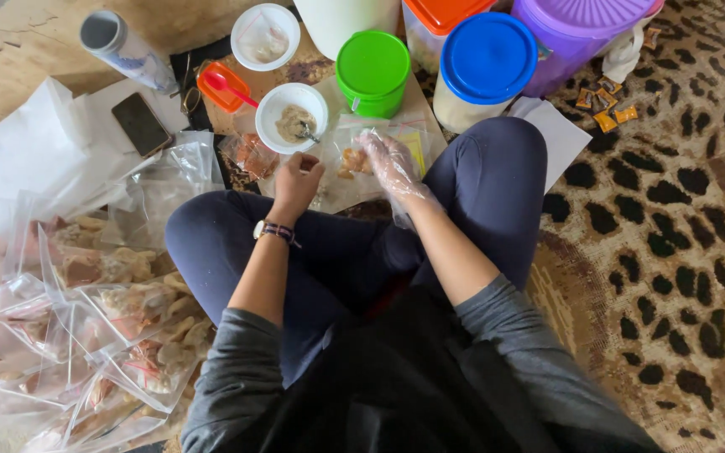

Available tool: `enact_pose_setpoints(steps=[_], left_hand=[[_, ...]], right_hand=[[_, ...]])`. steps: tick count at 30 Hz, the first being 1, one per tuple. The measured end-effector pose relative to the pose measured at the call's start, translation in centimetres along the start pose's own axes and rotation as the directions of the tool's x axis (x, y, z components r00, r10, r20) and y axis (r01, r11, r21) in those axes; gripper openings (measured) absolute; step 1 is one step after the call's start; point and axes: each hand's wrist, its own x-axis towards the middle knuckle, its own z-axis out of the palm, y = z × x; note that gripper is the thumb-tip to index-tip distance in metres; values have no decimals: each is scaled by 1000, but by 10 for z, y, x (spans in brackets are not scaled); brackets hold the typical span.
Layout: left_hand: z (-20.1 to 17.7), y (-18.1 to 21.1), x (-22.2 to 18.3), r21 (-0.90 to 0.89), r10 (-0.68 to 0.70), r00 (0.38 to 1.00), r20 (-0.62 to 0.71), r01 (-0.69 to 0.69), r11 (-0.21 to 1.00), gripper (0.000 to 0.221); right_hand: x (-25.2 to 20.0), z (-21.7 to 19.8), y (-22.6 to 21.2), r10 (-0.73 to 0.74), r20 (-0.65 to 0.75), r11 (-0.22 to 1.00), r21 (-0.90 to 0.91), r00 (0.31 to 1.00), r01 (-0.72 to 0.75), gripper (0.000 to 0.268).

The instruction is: Packaging small food items into plastic bags and handling powdered ingredients with a spoon

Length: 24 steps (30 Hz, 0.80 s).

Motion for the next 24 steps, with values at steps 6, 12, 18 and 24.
enact_pose_setpoints(steps=[6,12,18,24], left_hand=[[-15,-4,15,573,-236,958,164,102,813,45],[0,1,13,625,-273,924,267,50,779,54],[11,-16,26,621,-274,919,285,41,783,53],[20,-23,30,606,-301,915,269,82,791,42]], right_hand=[[-45,-21,-41,7,6,999,-44,1000,-7,29],[-28,-20,-27,56,-3,994,-91,998,-56,21],[-19,-19,-20,-9,19,999,-43,1000,10,29],[-23,-18,-24,-14,-37,996,90,999,17,19]])
